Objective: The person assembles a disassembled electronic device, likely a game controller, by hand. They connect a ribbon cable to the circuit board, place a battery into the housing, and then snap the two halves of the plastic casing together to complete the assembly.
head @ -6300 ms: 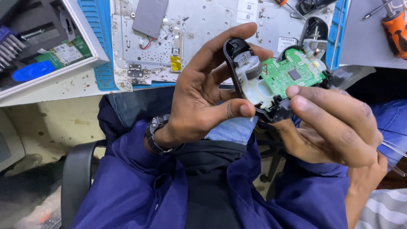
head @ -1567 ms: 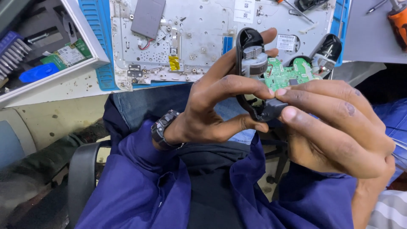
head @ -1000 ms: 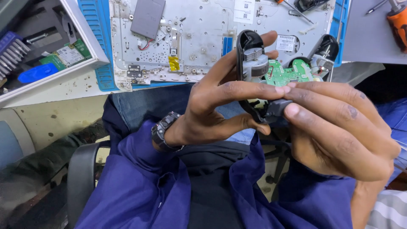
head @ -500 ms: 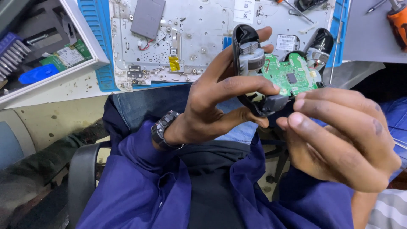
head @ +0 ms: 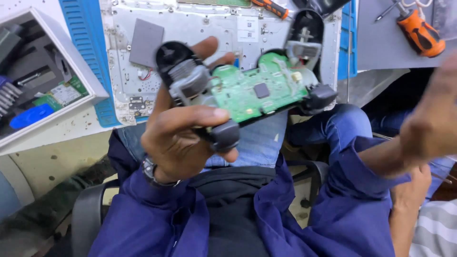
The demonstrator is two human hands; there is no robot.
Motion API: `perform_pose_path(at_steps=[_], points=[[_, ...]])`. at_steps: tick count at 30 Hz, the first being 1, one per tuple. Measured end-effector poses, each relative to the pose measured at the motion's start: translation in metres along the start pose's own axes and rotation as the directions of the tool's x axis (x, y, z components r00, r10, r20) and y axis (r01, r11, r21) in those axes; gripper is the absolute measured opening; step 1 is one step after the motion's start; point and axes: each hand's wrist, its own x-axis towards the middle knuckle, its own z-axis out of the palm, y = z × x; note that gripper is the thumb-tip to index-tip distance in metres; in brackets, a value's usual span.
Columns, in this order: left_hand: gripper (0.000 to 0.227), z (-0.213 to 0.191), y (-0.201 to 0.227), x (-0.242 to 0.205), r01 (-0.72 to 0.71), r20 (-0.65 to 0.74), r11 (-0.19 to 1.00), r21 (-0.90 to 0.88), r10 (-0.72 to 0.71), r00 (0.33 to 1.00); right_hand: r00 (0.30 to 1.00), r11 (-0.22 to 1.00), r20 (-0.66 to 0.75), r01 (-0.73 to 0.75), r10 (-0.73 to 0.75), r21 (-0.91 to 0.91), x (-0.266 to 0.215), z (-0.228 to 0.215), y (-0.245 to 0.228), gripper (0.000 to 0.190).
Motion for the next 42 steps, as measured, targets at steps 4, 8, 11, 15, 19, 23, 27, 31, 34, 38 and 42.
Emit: perform_pose_path(at_steps=[4, 8, 11, 15, 19, 23, 27, 31, 34, 38, 42], points=[[0.042, -0.004, 0.003, -0.002, -0.01, -0.048, 0.997, 0.076, 0.014, 0.999, 0.964, 0.958, -0.129, 0.249, -0.232, 0.141, 0.089, 0.013, -0.089, 0.009], [0.043, -0.003, 0.0, -0.002, 0.078, -0.117, 0.996, 0.038, -0.073, 0.99, 0.969, 0.937, 0.156, 0.228, -0.191, -0.267, 0.1, 0.054, -0.06, 0.012], [0.037, -0.004, 0.001, -0.001, 0.129, -0.164, 0.992, 0.02, -0.124, 0.979, 0.977, 0.932, 0.137, 0.2, -0.166, -0.301, 0.1, 0.06, -0.056, 0.01], [0.036, -0.006, -0.008, -0.003, 0.103, -0.269, 0.992, 0.069, -0.081, 0.96, 0.963, 0.926, -0.03, 0.247, -0.267, -0.286, 0.094, 0.048, -0.076, 0.013], [0.041, -0.003, -0.011, 0.001, 0.138, -0.216, 0.99, 0.044, -0.125, 0.968, 0.868, 0.866, -0.034, 0.497, -0.496, 0.049, 0.111, 0.053, -0.14, 0.001], [0.042, -0.003, -0.015, 0.003, 0.019, -0.079, 0.999, -0.031, -0.021, 0.997, 0.836, 0.839, 0.074, 0.543, -0.543, 0.025, 0.116, 0.066, -0.182, 0.011], [0.047, -0.002, -0.01, -0.001, 0.116, 0.013, 0.984, -0.133, -0.115, 0.993, 0.847, 0.86, 0.147, 0.508, -0.51, 0.056, 0.119, 0.061, -0.189, 0.037], [0.046, -0.003, -0.01, -0.002, 0.113, 0.006, 0.985, -0.131, -0.113, 0.994, 0.861, 0.854, 0.045, 0.509, -0.507, -0.11, 0.112, 0.076, -0.162, 0.035], [0.05, -0.002, -0.01, -0.006, 0.127, -0.004, 0.982, -0.138, -0.129, 0.992, 0.865, 0.834, -0.02, 0.478, -0.502, -0.275, 0.103, 0.052, -0.147, 0.022], [0.049, -0.001, -0.014, -0.006, 0.12, 0.006, 0.979, -0.163, -0.121, 0.993, 0.97, 0.852, -0.237, 0.165, -0.05, 0.497, 0.061, 0.015, -0.126, 0.009], [0.05, 0.008, -0.016, -0.008, 0.173, 0.057, 0.958, -0.229, -0.165, 0.985, 0.87, 0.602, -0.444, 0.239, 0.216, 0.762, 0.012, -0.004, -0.139, 0.026]])
